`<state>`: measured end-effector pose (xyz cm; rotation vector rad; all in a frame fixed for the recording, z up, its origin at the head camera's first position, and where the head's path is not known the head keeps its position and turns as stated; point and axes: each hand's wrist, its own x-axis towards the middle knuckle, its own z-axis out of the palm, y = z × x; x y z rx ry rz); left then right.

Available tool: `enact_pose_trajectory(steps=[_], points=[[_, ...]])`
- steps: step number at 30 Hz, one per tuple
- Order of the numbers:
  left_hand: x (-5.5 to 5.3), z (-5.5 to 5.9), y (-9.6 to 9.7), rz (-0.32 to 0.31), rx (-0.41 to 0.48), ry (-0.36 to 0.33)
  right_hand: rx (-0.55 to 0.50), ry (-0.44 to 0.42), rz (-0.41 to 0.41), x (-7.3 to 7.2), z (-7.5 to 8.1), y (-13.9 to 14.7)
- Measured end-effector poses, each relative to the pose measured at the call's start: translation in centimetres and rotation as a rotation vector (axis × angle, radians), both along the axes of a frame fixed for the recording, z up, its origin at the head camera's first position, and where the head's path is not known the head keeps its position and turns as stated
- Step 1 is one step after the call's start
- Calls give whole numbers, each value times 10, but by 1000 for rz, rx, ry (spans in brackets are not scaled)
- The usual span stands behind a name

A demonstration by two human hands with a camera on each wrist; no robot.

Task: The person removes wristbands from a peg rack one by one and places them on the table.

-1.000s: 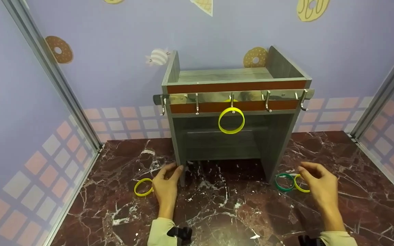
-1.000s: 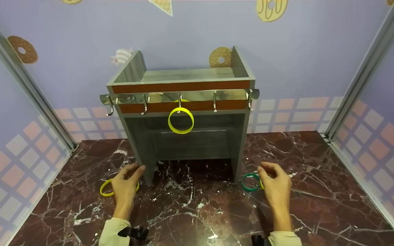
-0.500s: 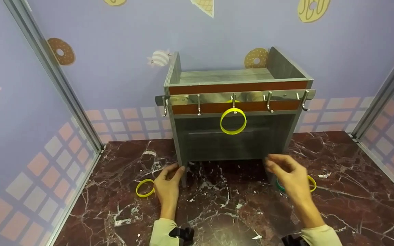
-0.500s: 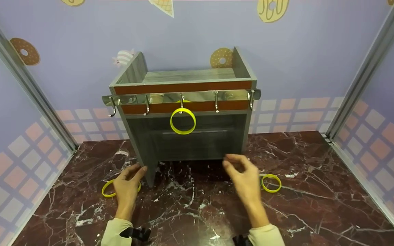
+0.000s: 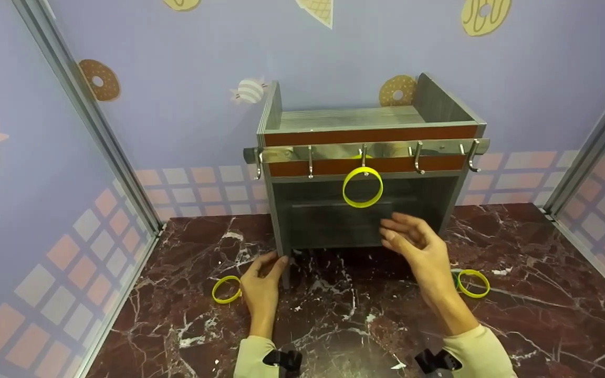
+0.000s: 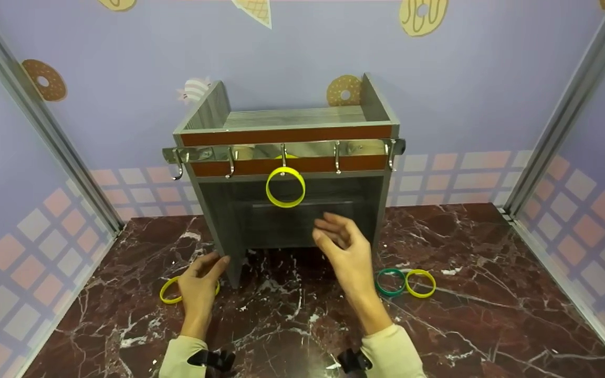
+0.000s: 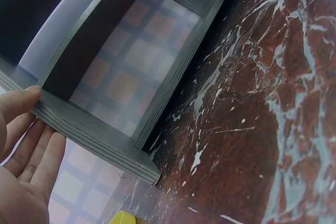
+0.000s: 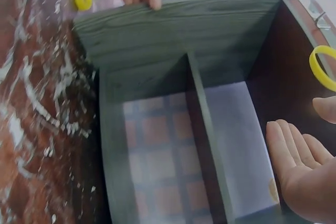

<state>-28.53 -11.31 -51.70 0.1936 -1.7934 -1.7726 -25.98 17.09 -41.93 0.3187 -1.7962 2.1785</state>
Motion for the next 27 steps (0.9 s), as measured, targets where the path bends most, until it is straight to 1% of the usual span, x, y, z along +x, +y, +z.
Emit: enact_pose_trajectory(steps=[2, 4, 8, 10, 12, 14, 17, 19, 23, 25, 27], points=[[1, 3, 2, 12, -1, -6, -10, 3, 23, -2, 4, -3], [4, 9, 4, 15, 2, -6, -16, 1, 50, -3, 7, -6], [16, 25, 7, 3, 0, 0, -40, -10, 89, -6, 13, -12], [20, 30, 8, -4, -5, 3, -52, -14, 102, -7, 15, -14], [22, 32, 8, -6, -10, 2, -63, -15, 114, -9, 17, -16], [22, 31, 7, -6, -3, -1, -65, -14, 122, -10, 20, -18], [19, 28, 7, -4, 19, -9, -67, -13, 129, -11, 23, -20], [14, 23, 6, 1, 27, -14, -71, -14, 130, -12, 25, -21], [3, 7, 3, 6, 12, -27, -96, -19, 119, -13, 28, -23], [1, 3, 2, 3, 6, -33, -108, -20, 110, -13, 29, -24], [1, 2, 1, -2, 9, -34, -117, -18, 107, -14, 31, -26]])
